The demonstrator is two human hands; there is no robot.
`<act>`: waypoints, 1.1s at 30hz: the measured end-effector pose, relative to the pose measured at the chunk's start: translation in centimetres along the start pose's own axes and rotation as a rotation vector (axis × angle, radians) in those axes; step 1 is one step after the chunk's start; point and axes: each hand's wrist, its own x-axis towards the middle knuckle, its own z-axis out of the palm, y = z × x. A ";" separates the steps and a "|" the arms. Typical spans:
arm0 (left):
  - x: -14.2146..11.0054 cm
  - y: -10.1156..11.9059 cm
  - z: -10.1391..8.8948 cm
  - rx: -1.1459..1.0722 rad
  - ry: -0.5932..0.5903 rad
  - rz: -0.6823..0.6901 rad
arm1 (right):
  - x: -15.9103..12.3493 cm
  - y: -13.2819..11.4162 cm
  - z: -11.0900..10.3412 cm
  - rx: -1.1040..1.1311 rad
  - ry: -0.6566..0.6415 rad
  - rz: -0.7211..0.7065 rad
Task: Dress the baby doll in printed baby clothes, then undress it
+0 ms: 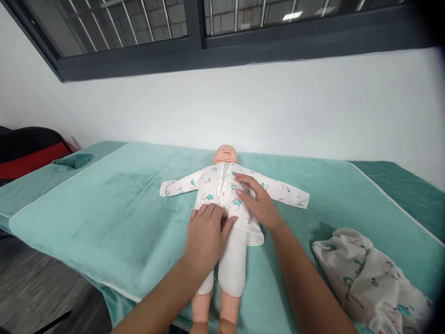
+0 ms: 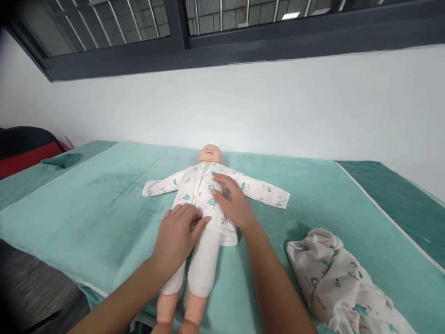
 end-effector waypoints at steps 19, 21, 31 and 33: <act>-1.0 -0.9 1.6 -0.010 0.094 0.086 | -0.4 0.3 0.0 -0.131 -0.155 -0.042; -1.3 -1.0 1.7 -0.061 0.159 0.141 | -0.4 0.3 0.0 -0.132 -0.156 -0.037; -1.4 -0.8 1.8 -0.020 0.281 0.095 | -0.5 0.5 -0.1 -0.163 -0.203 -0.083; -1.3 -0.8 2.0 0.021 0.299 0.024 | -0.5 0.6 -0.1 -0.174 -0.195 -0.101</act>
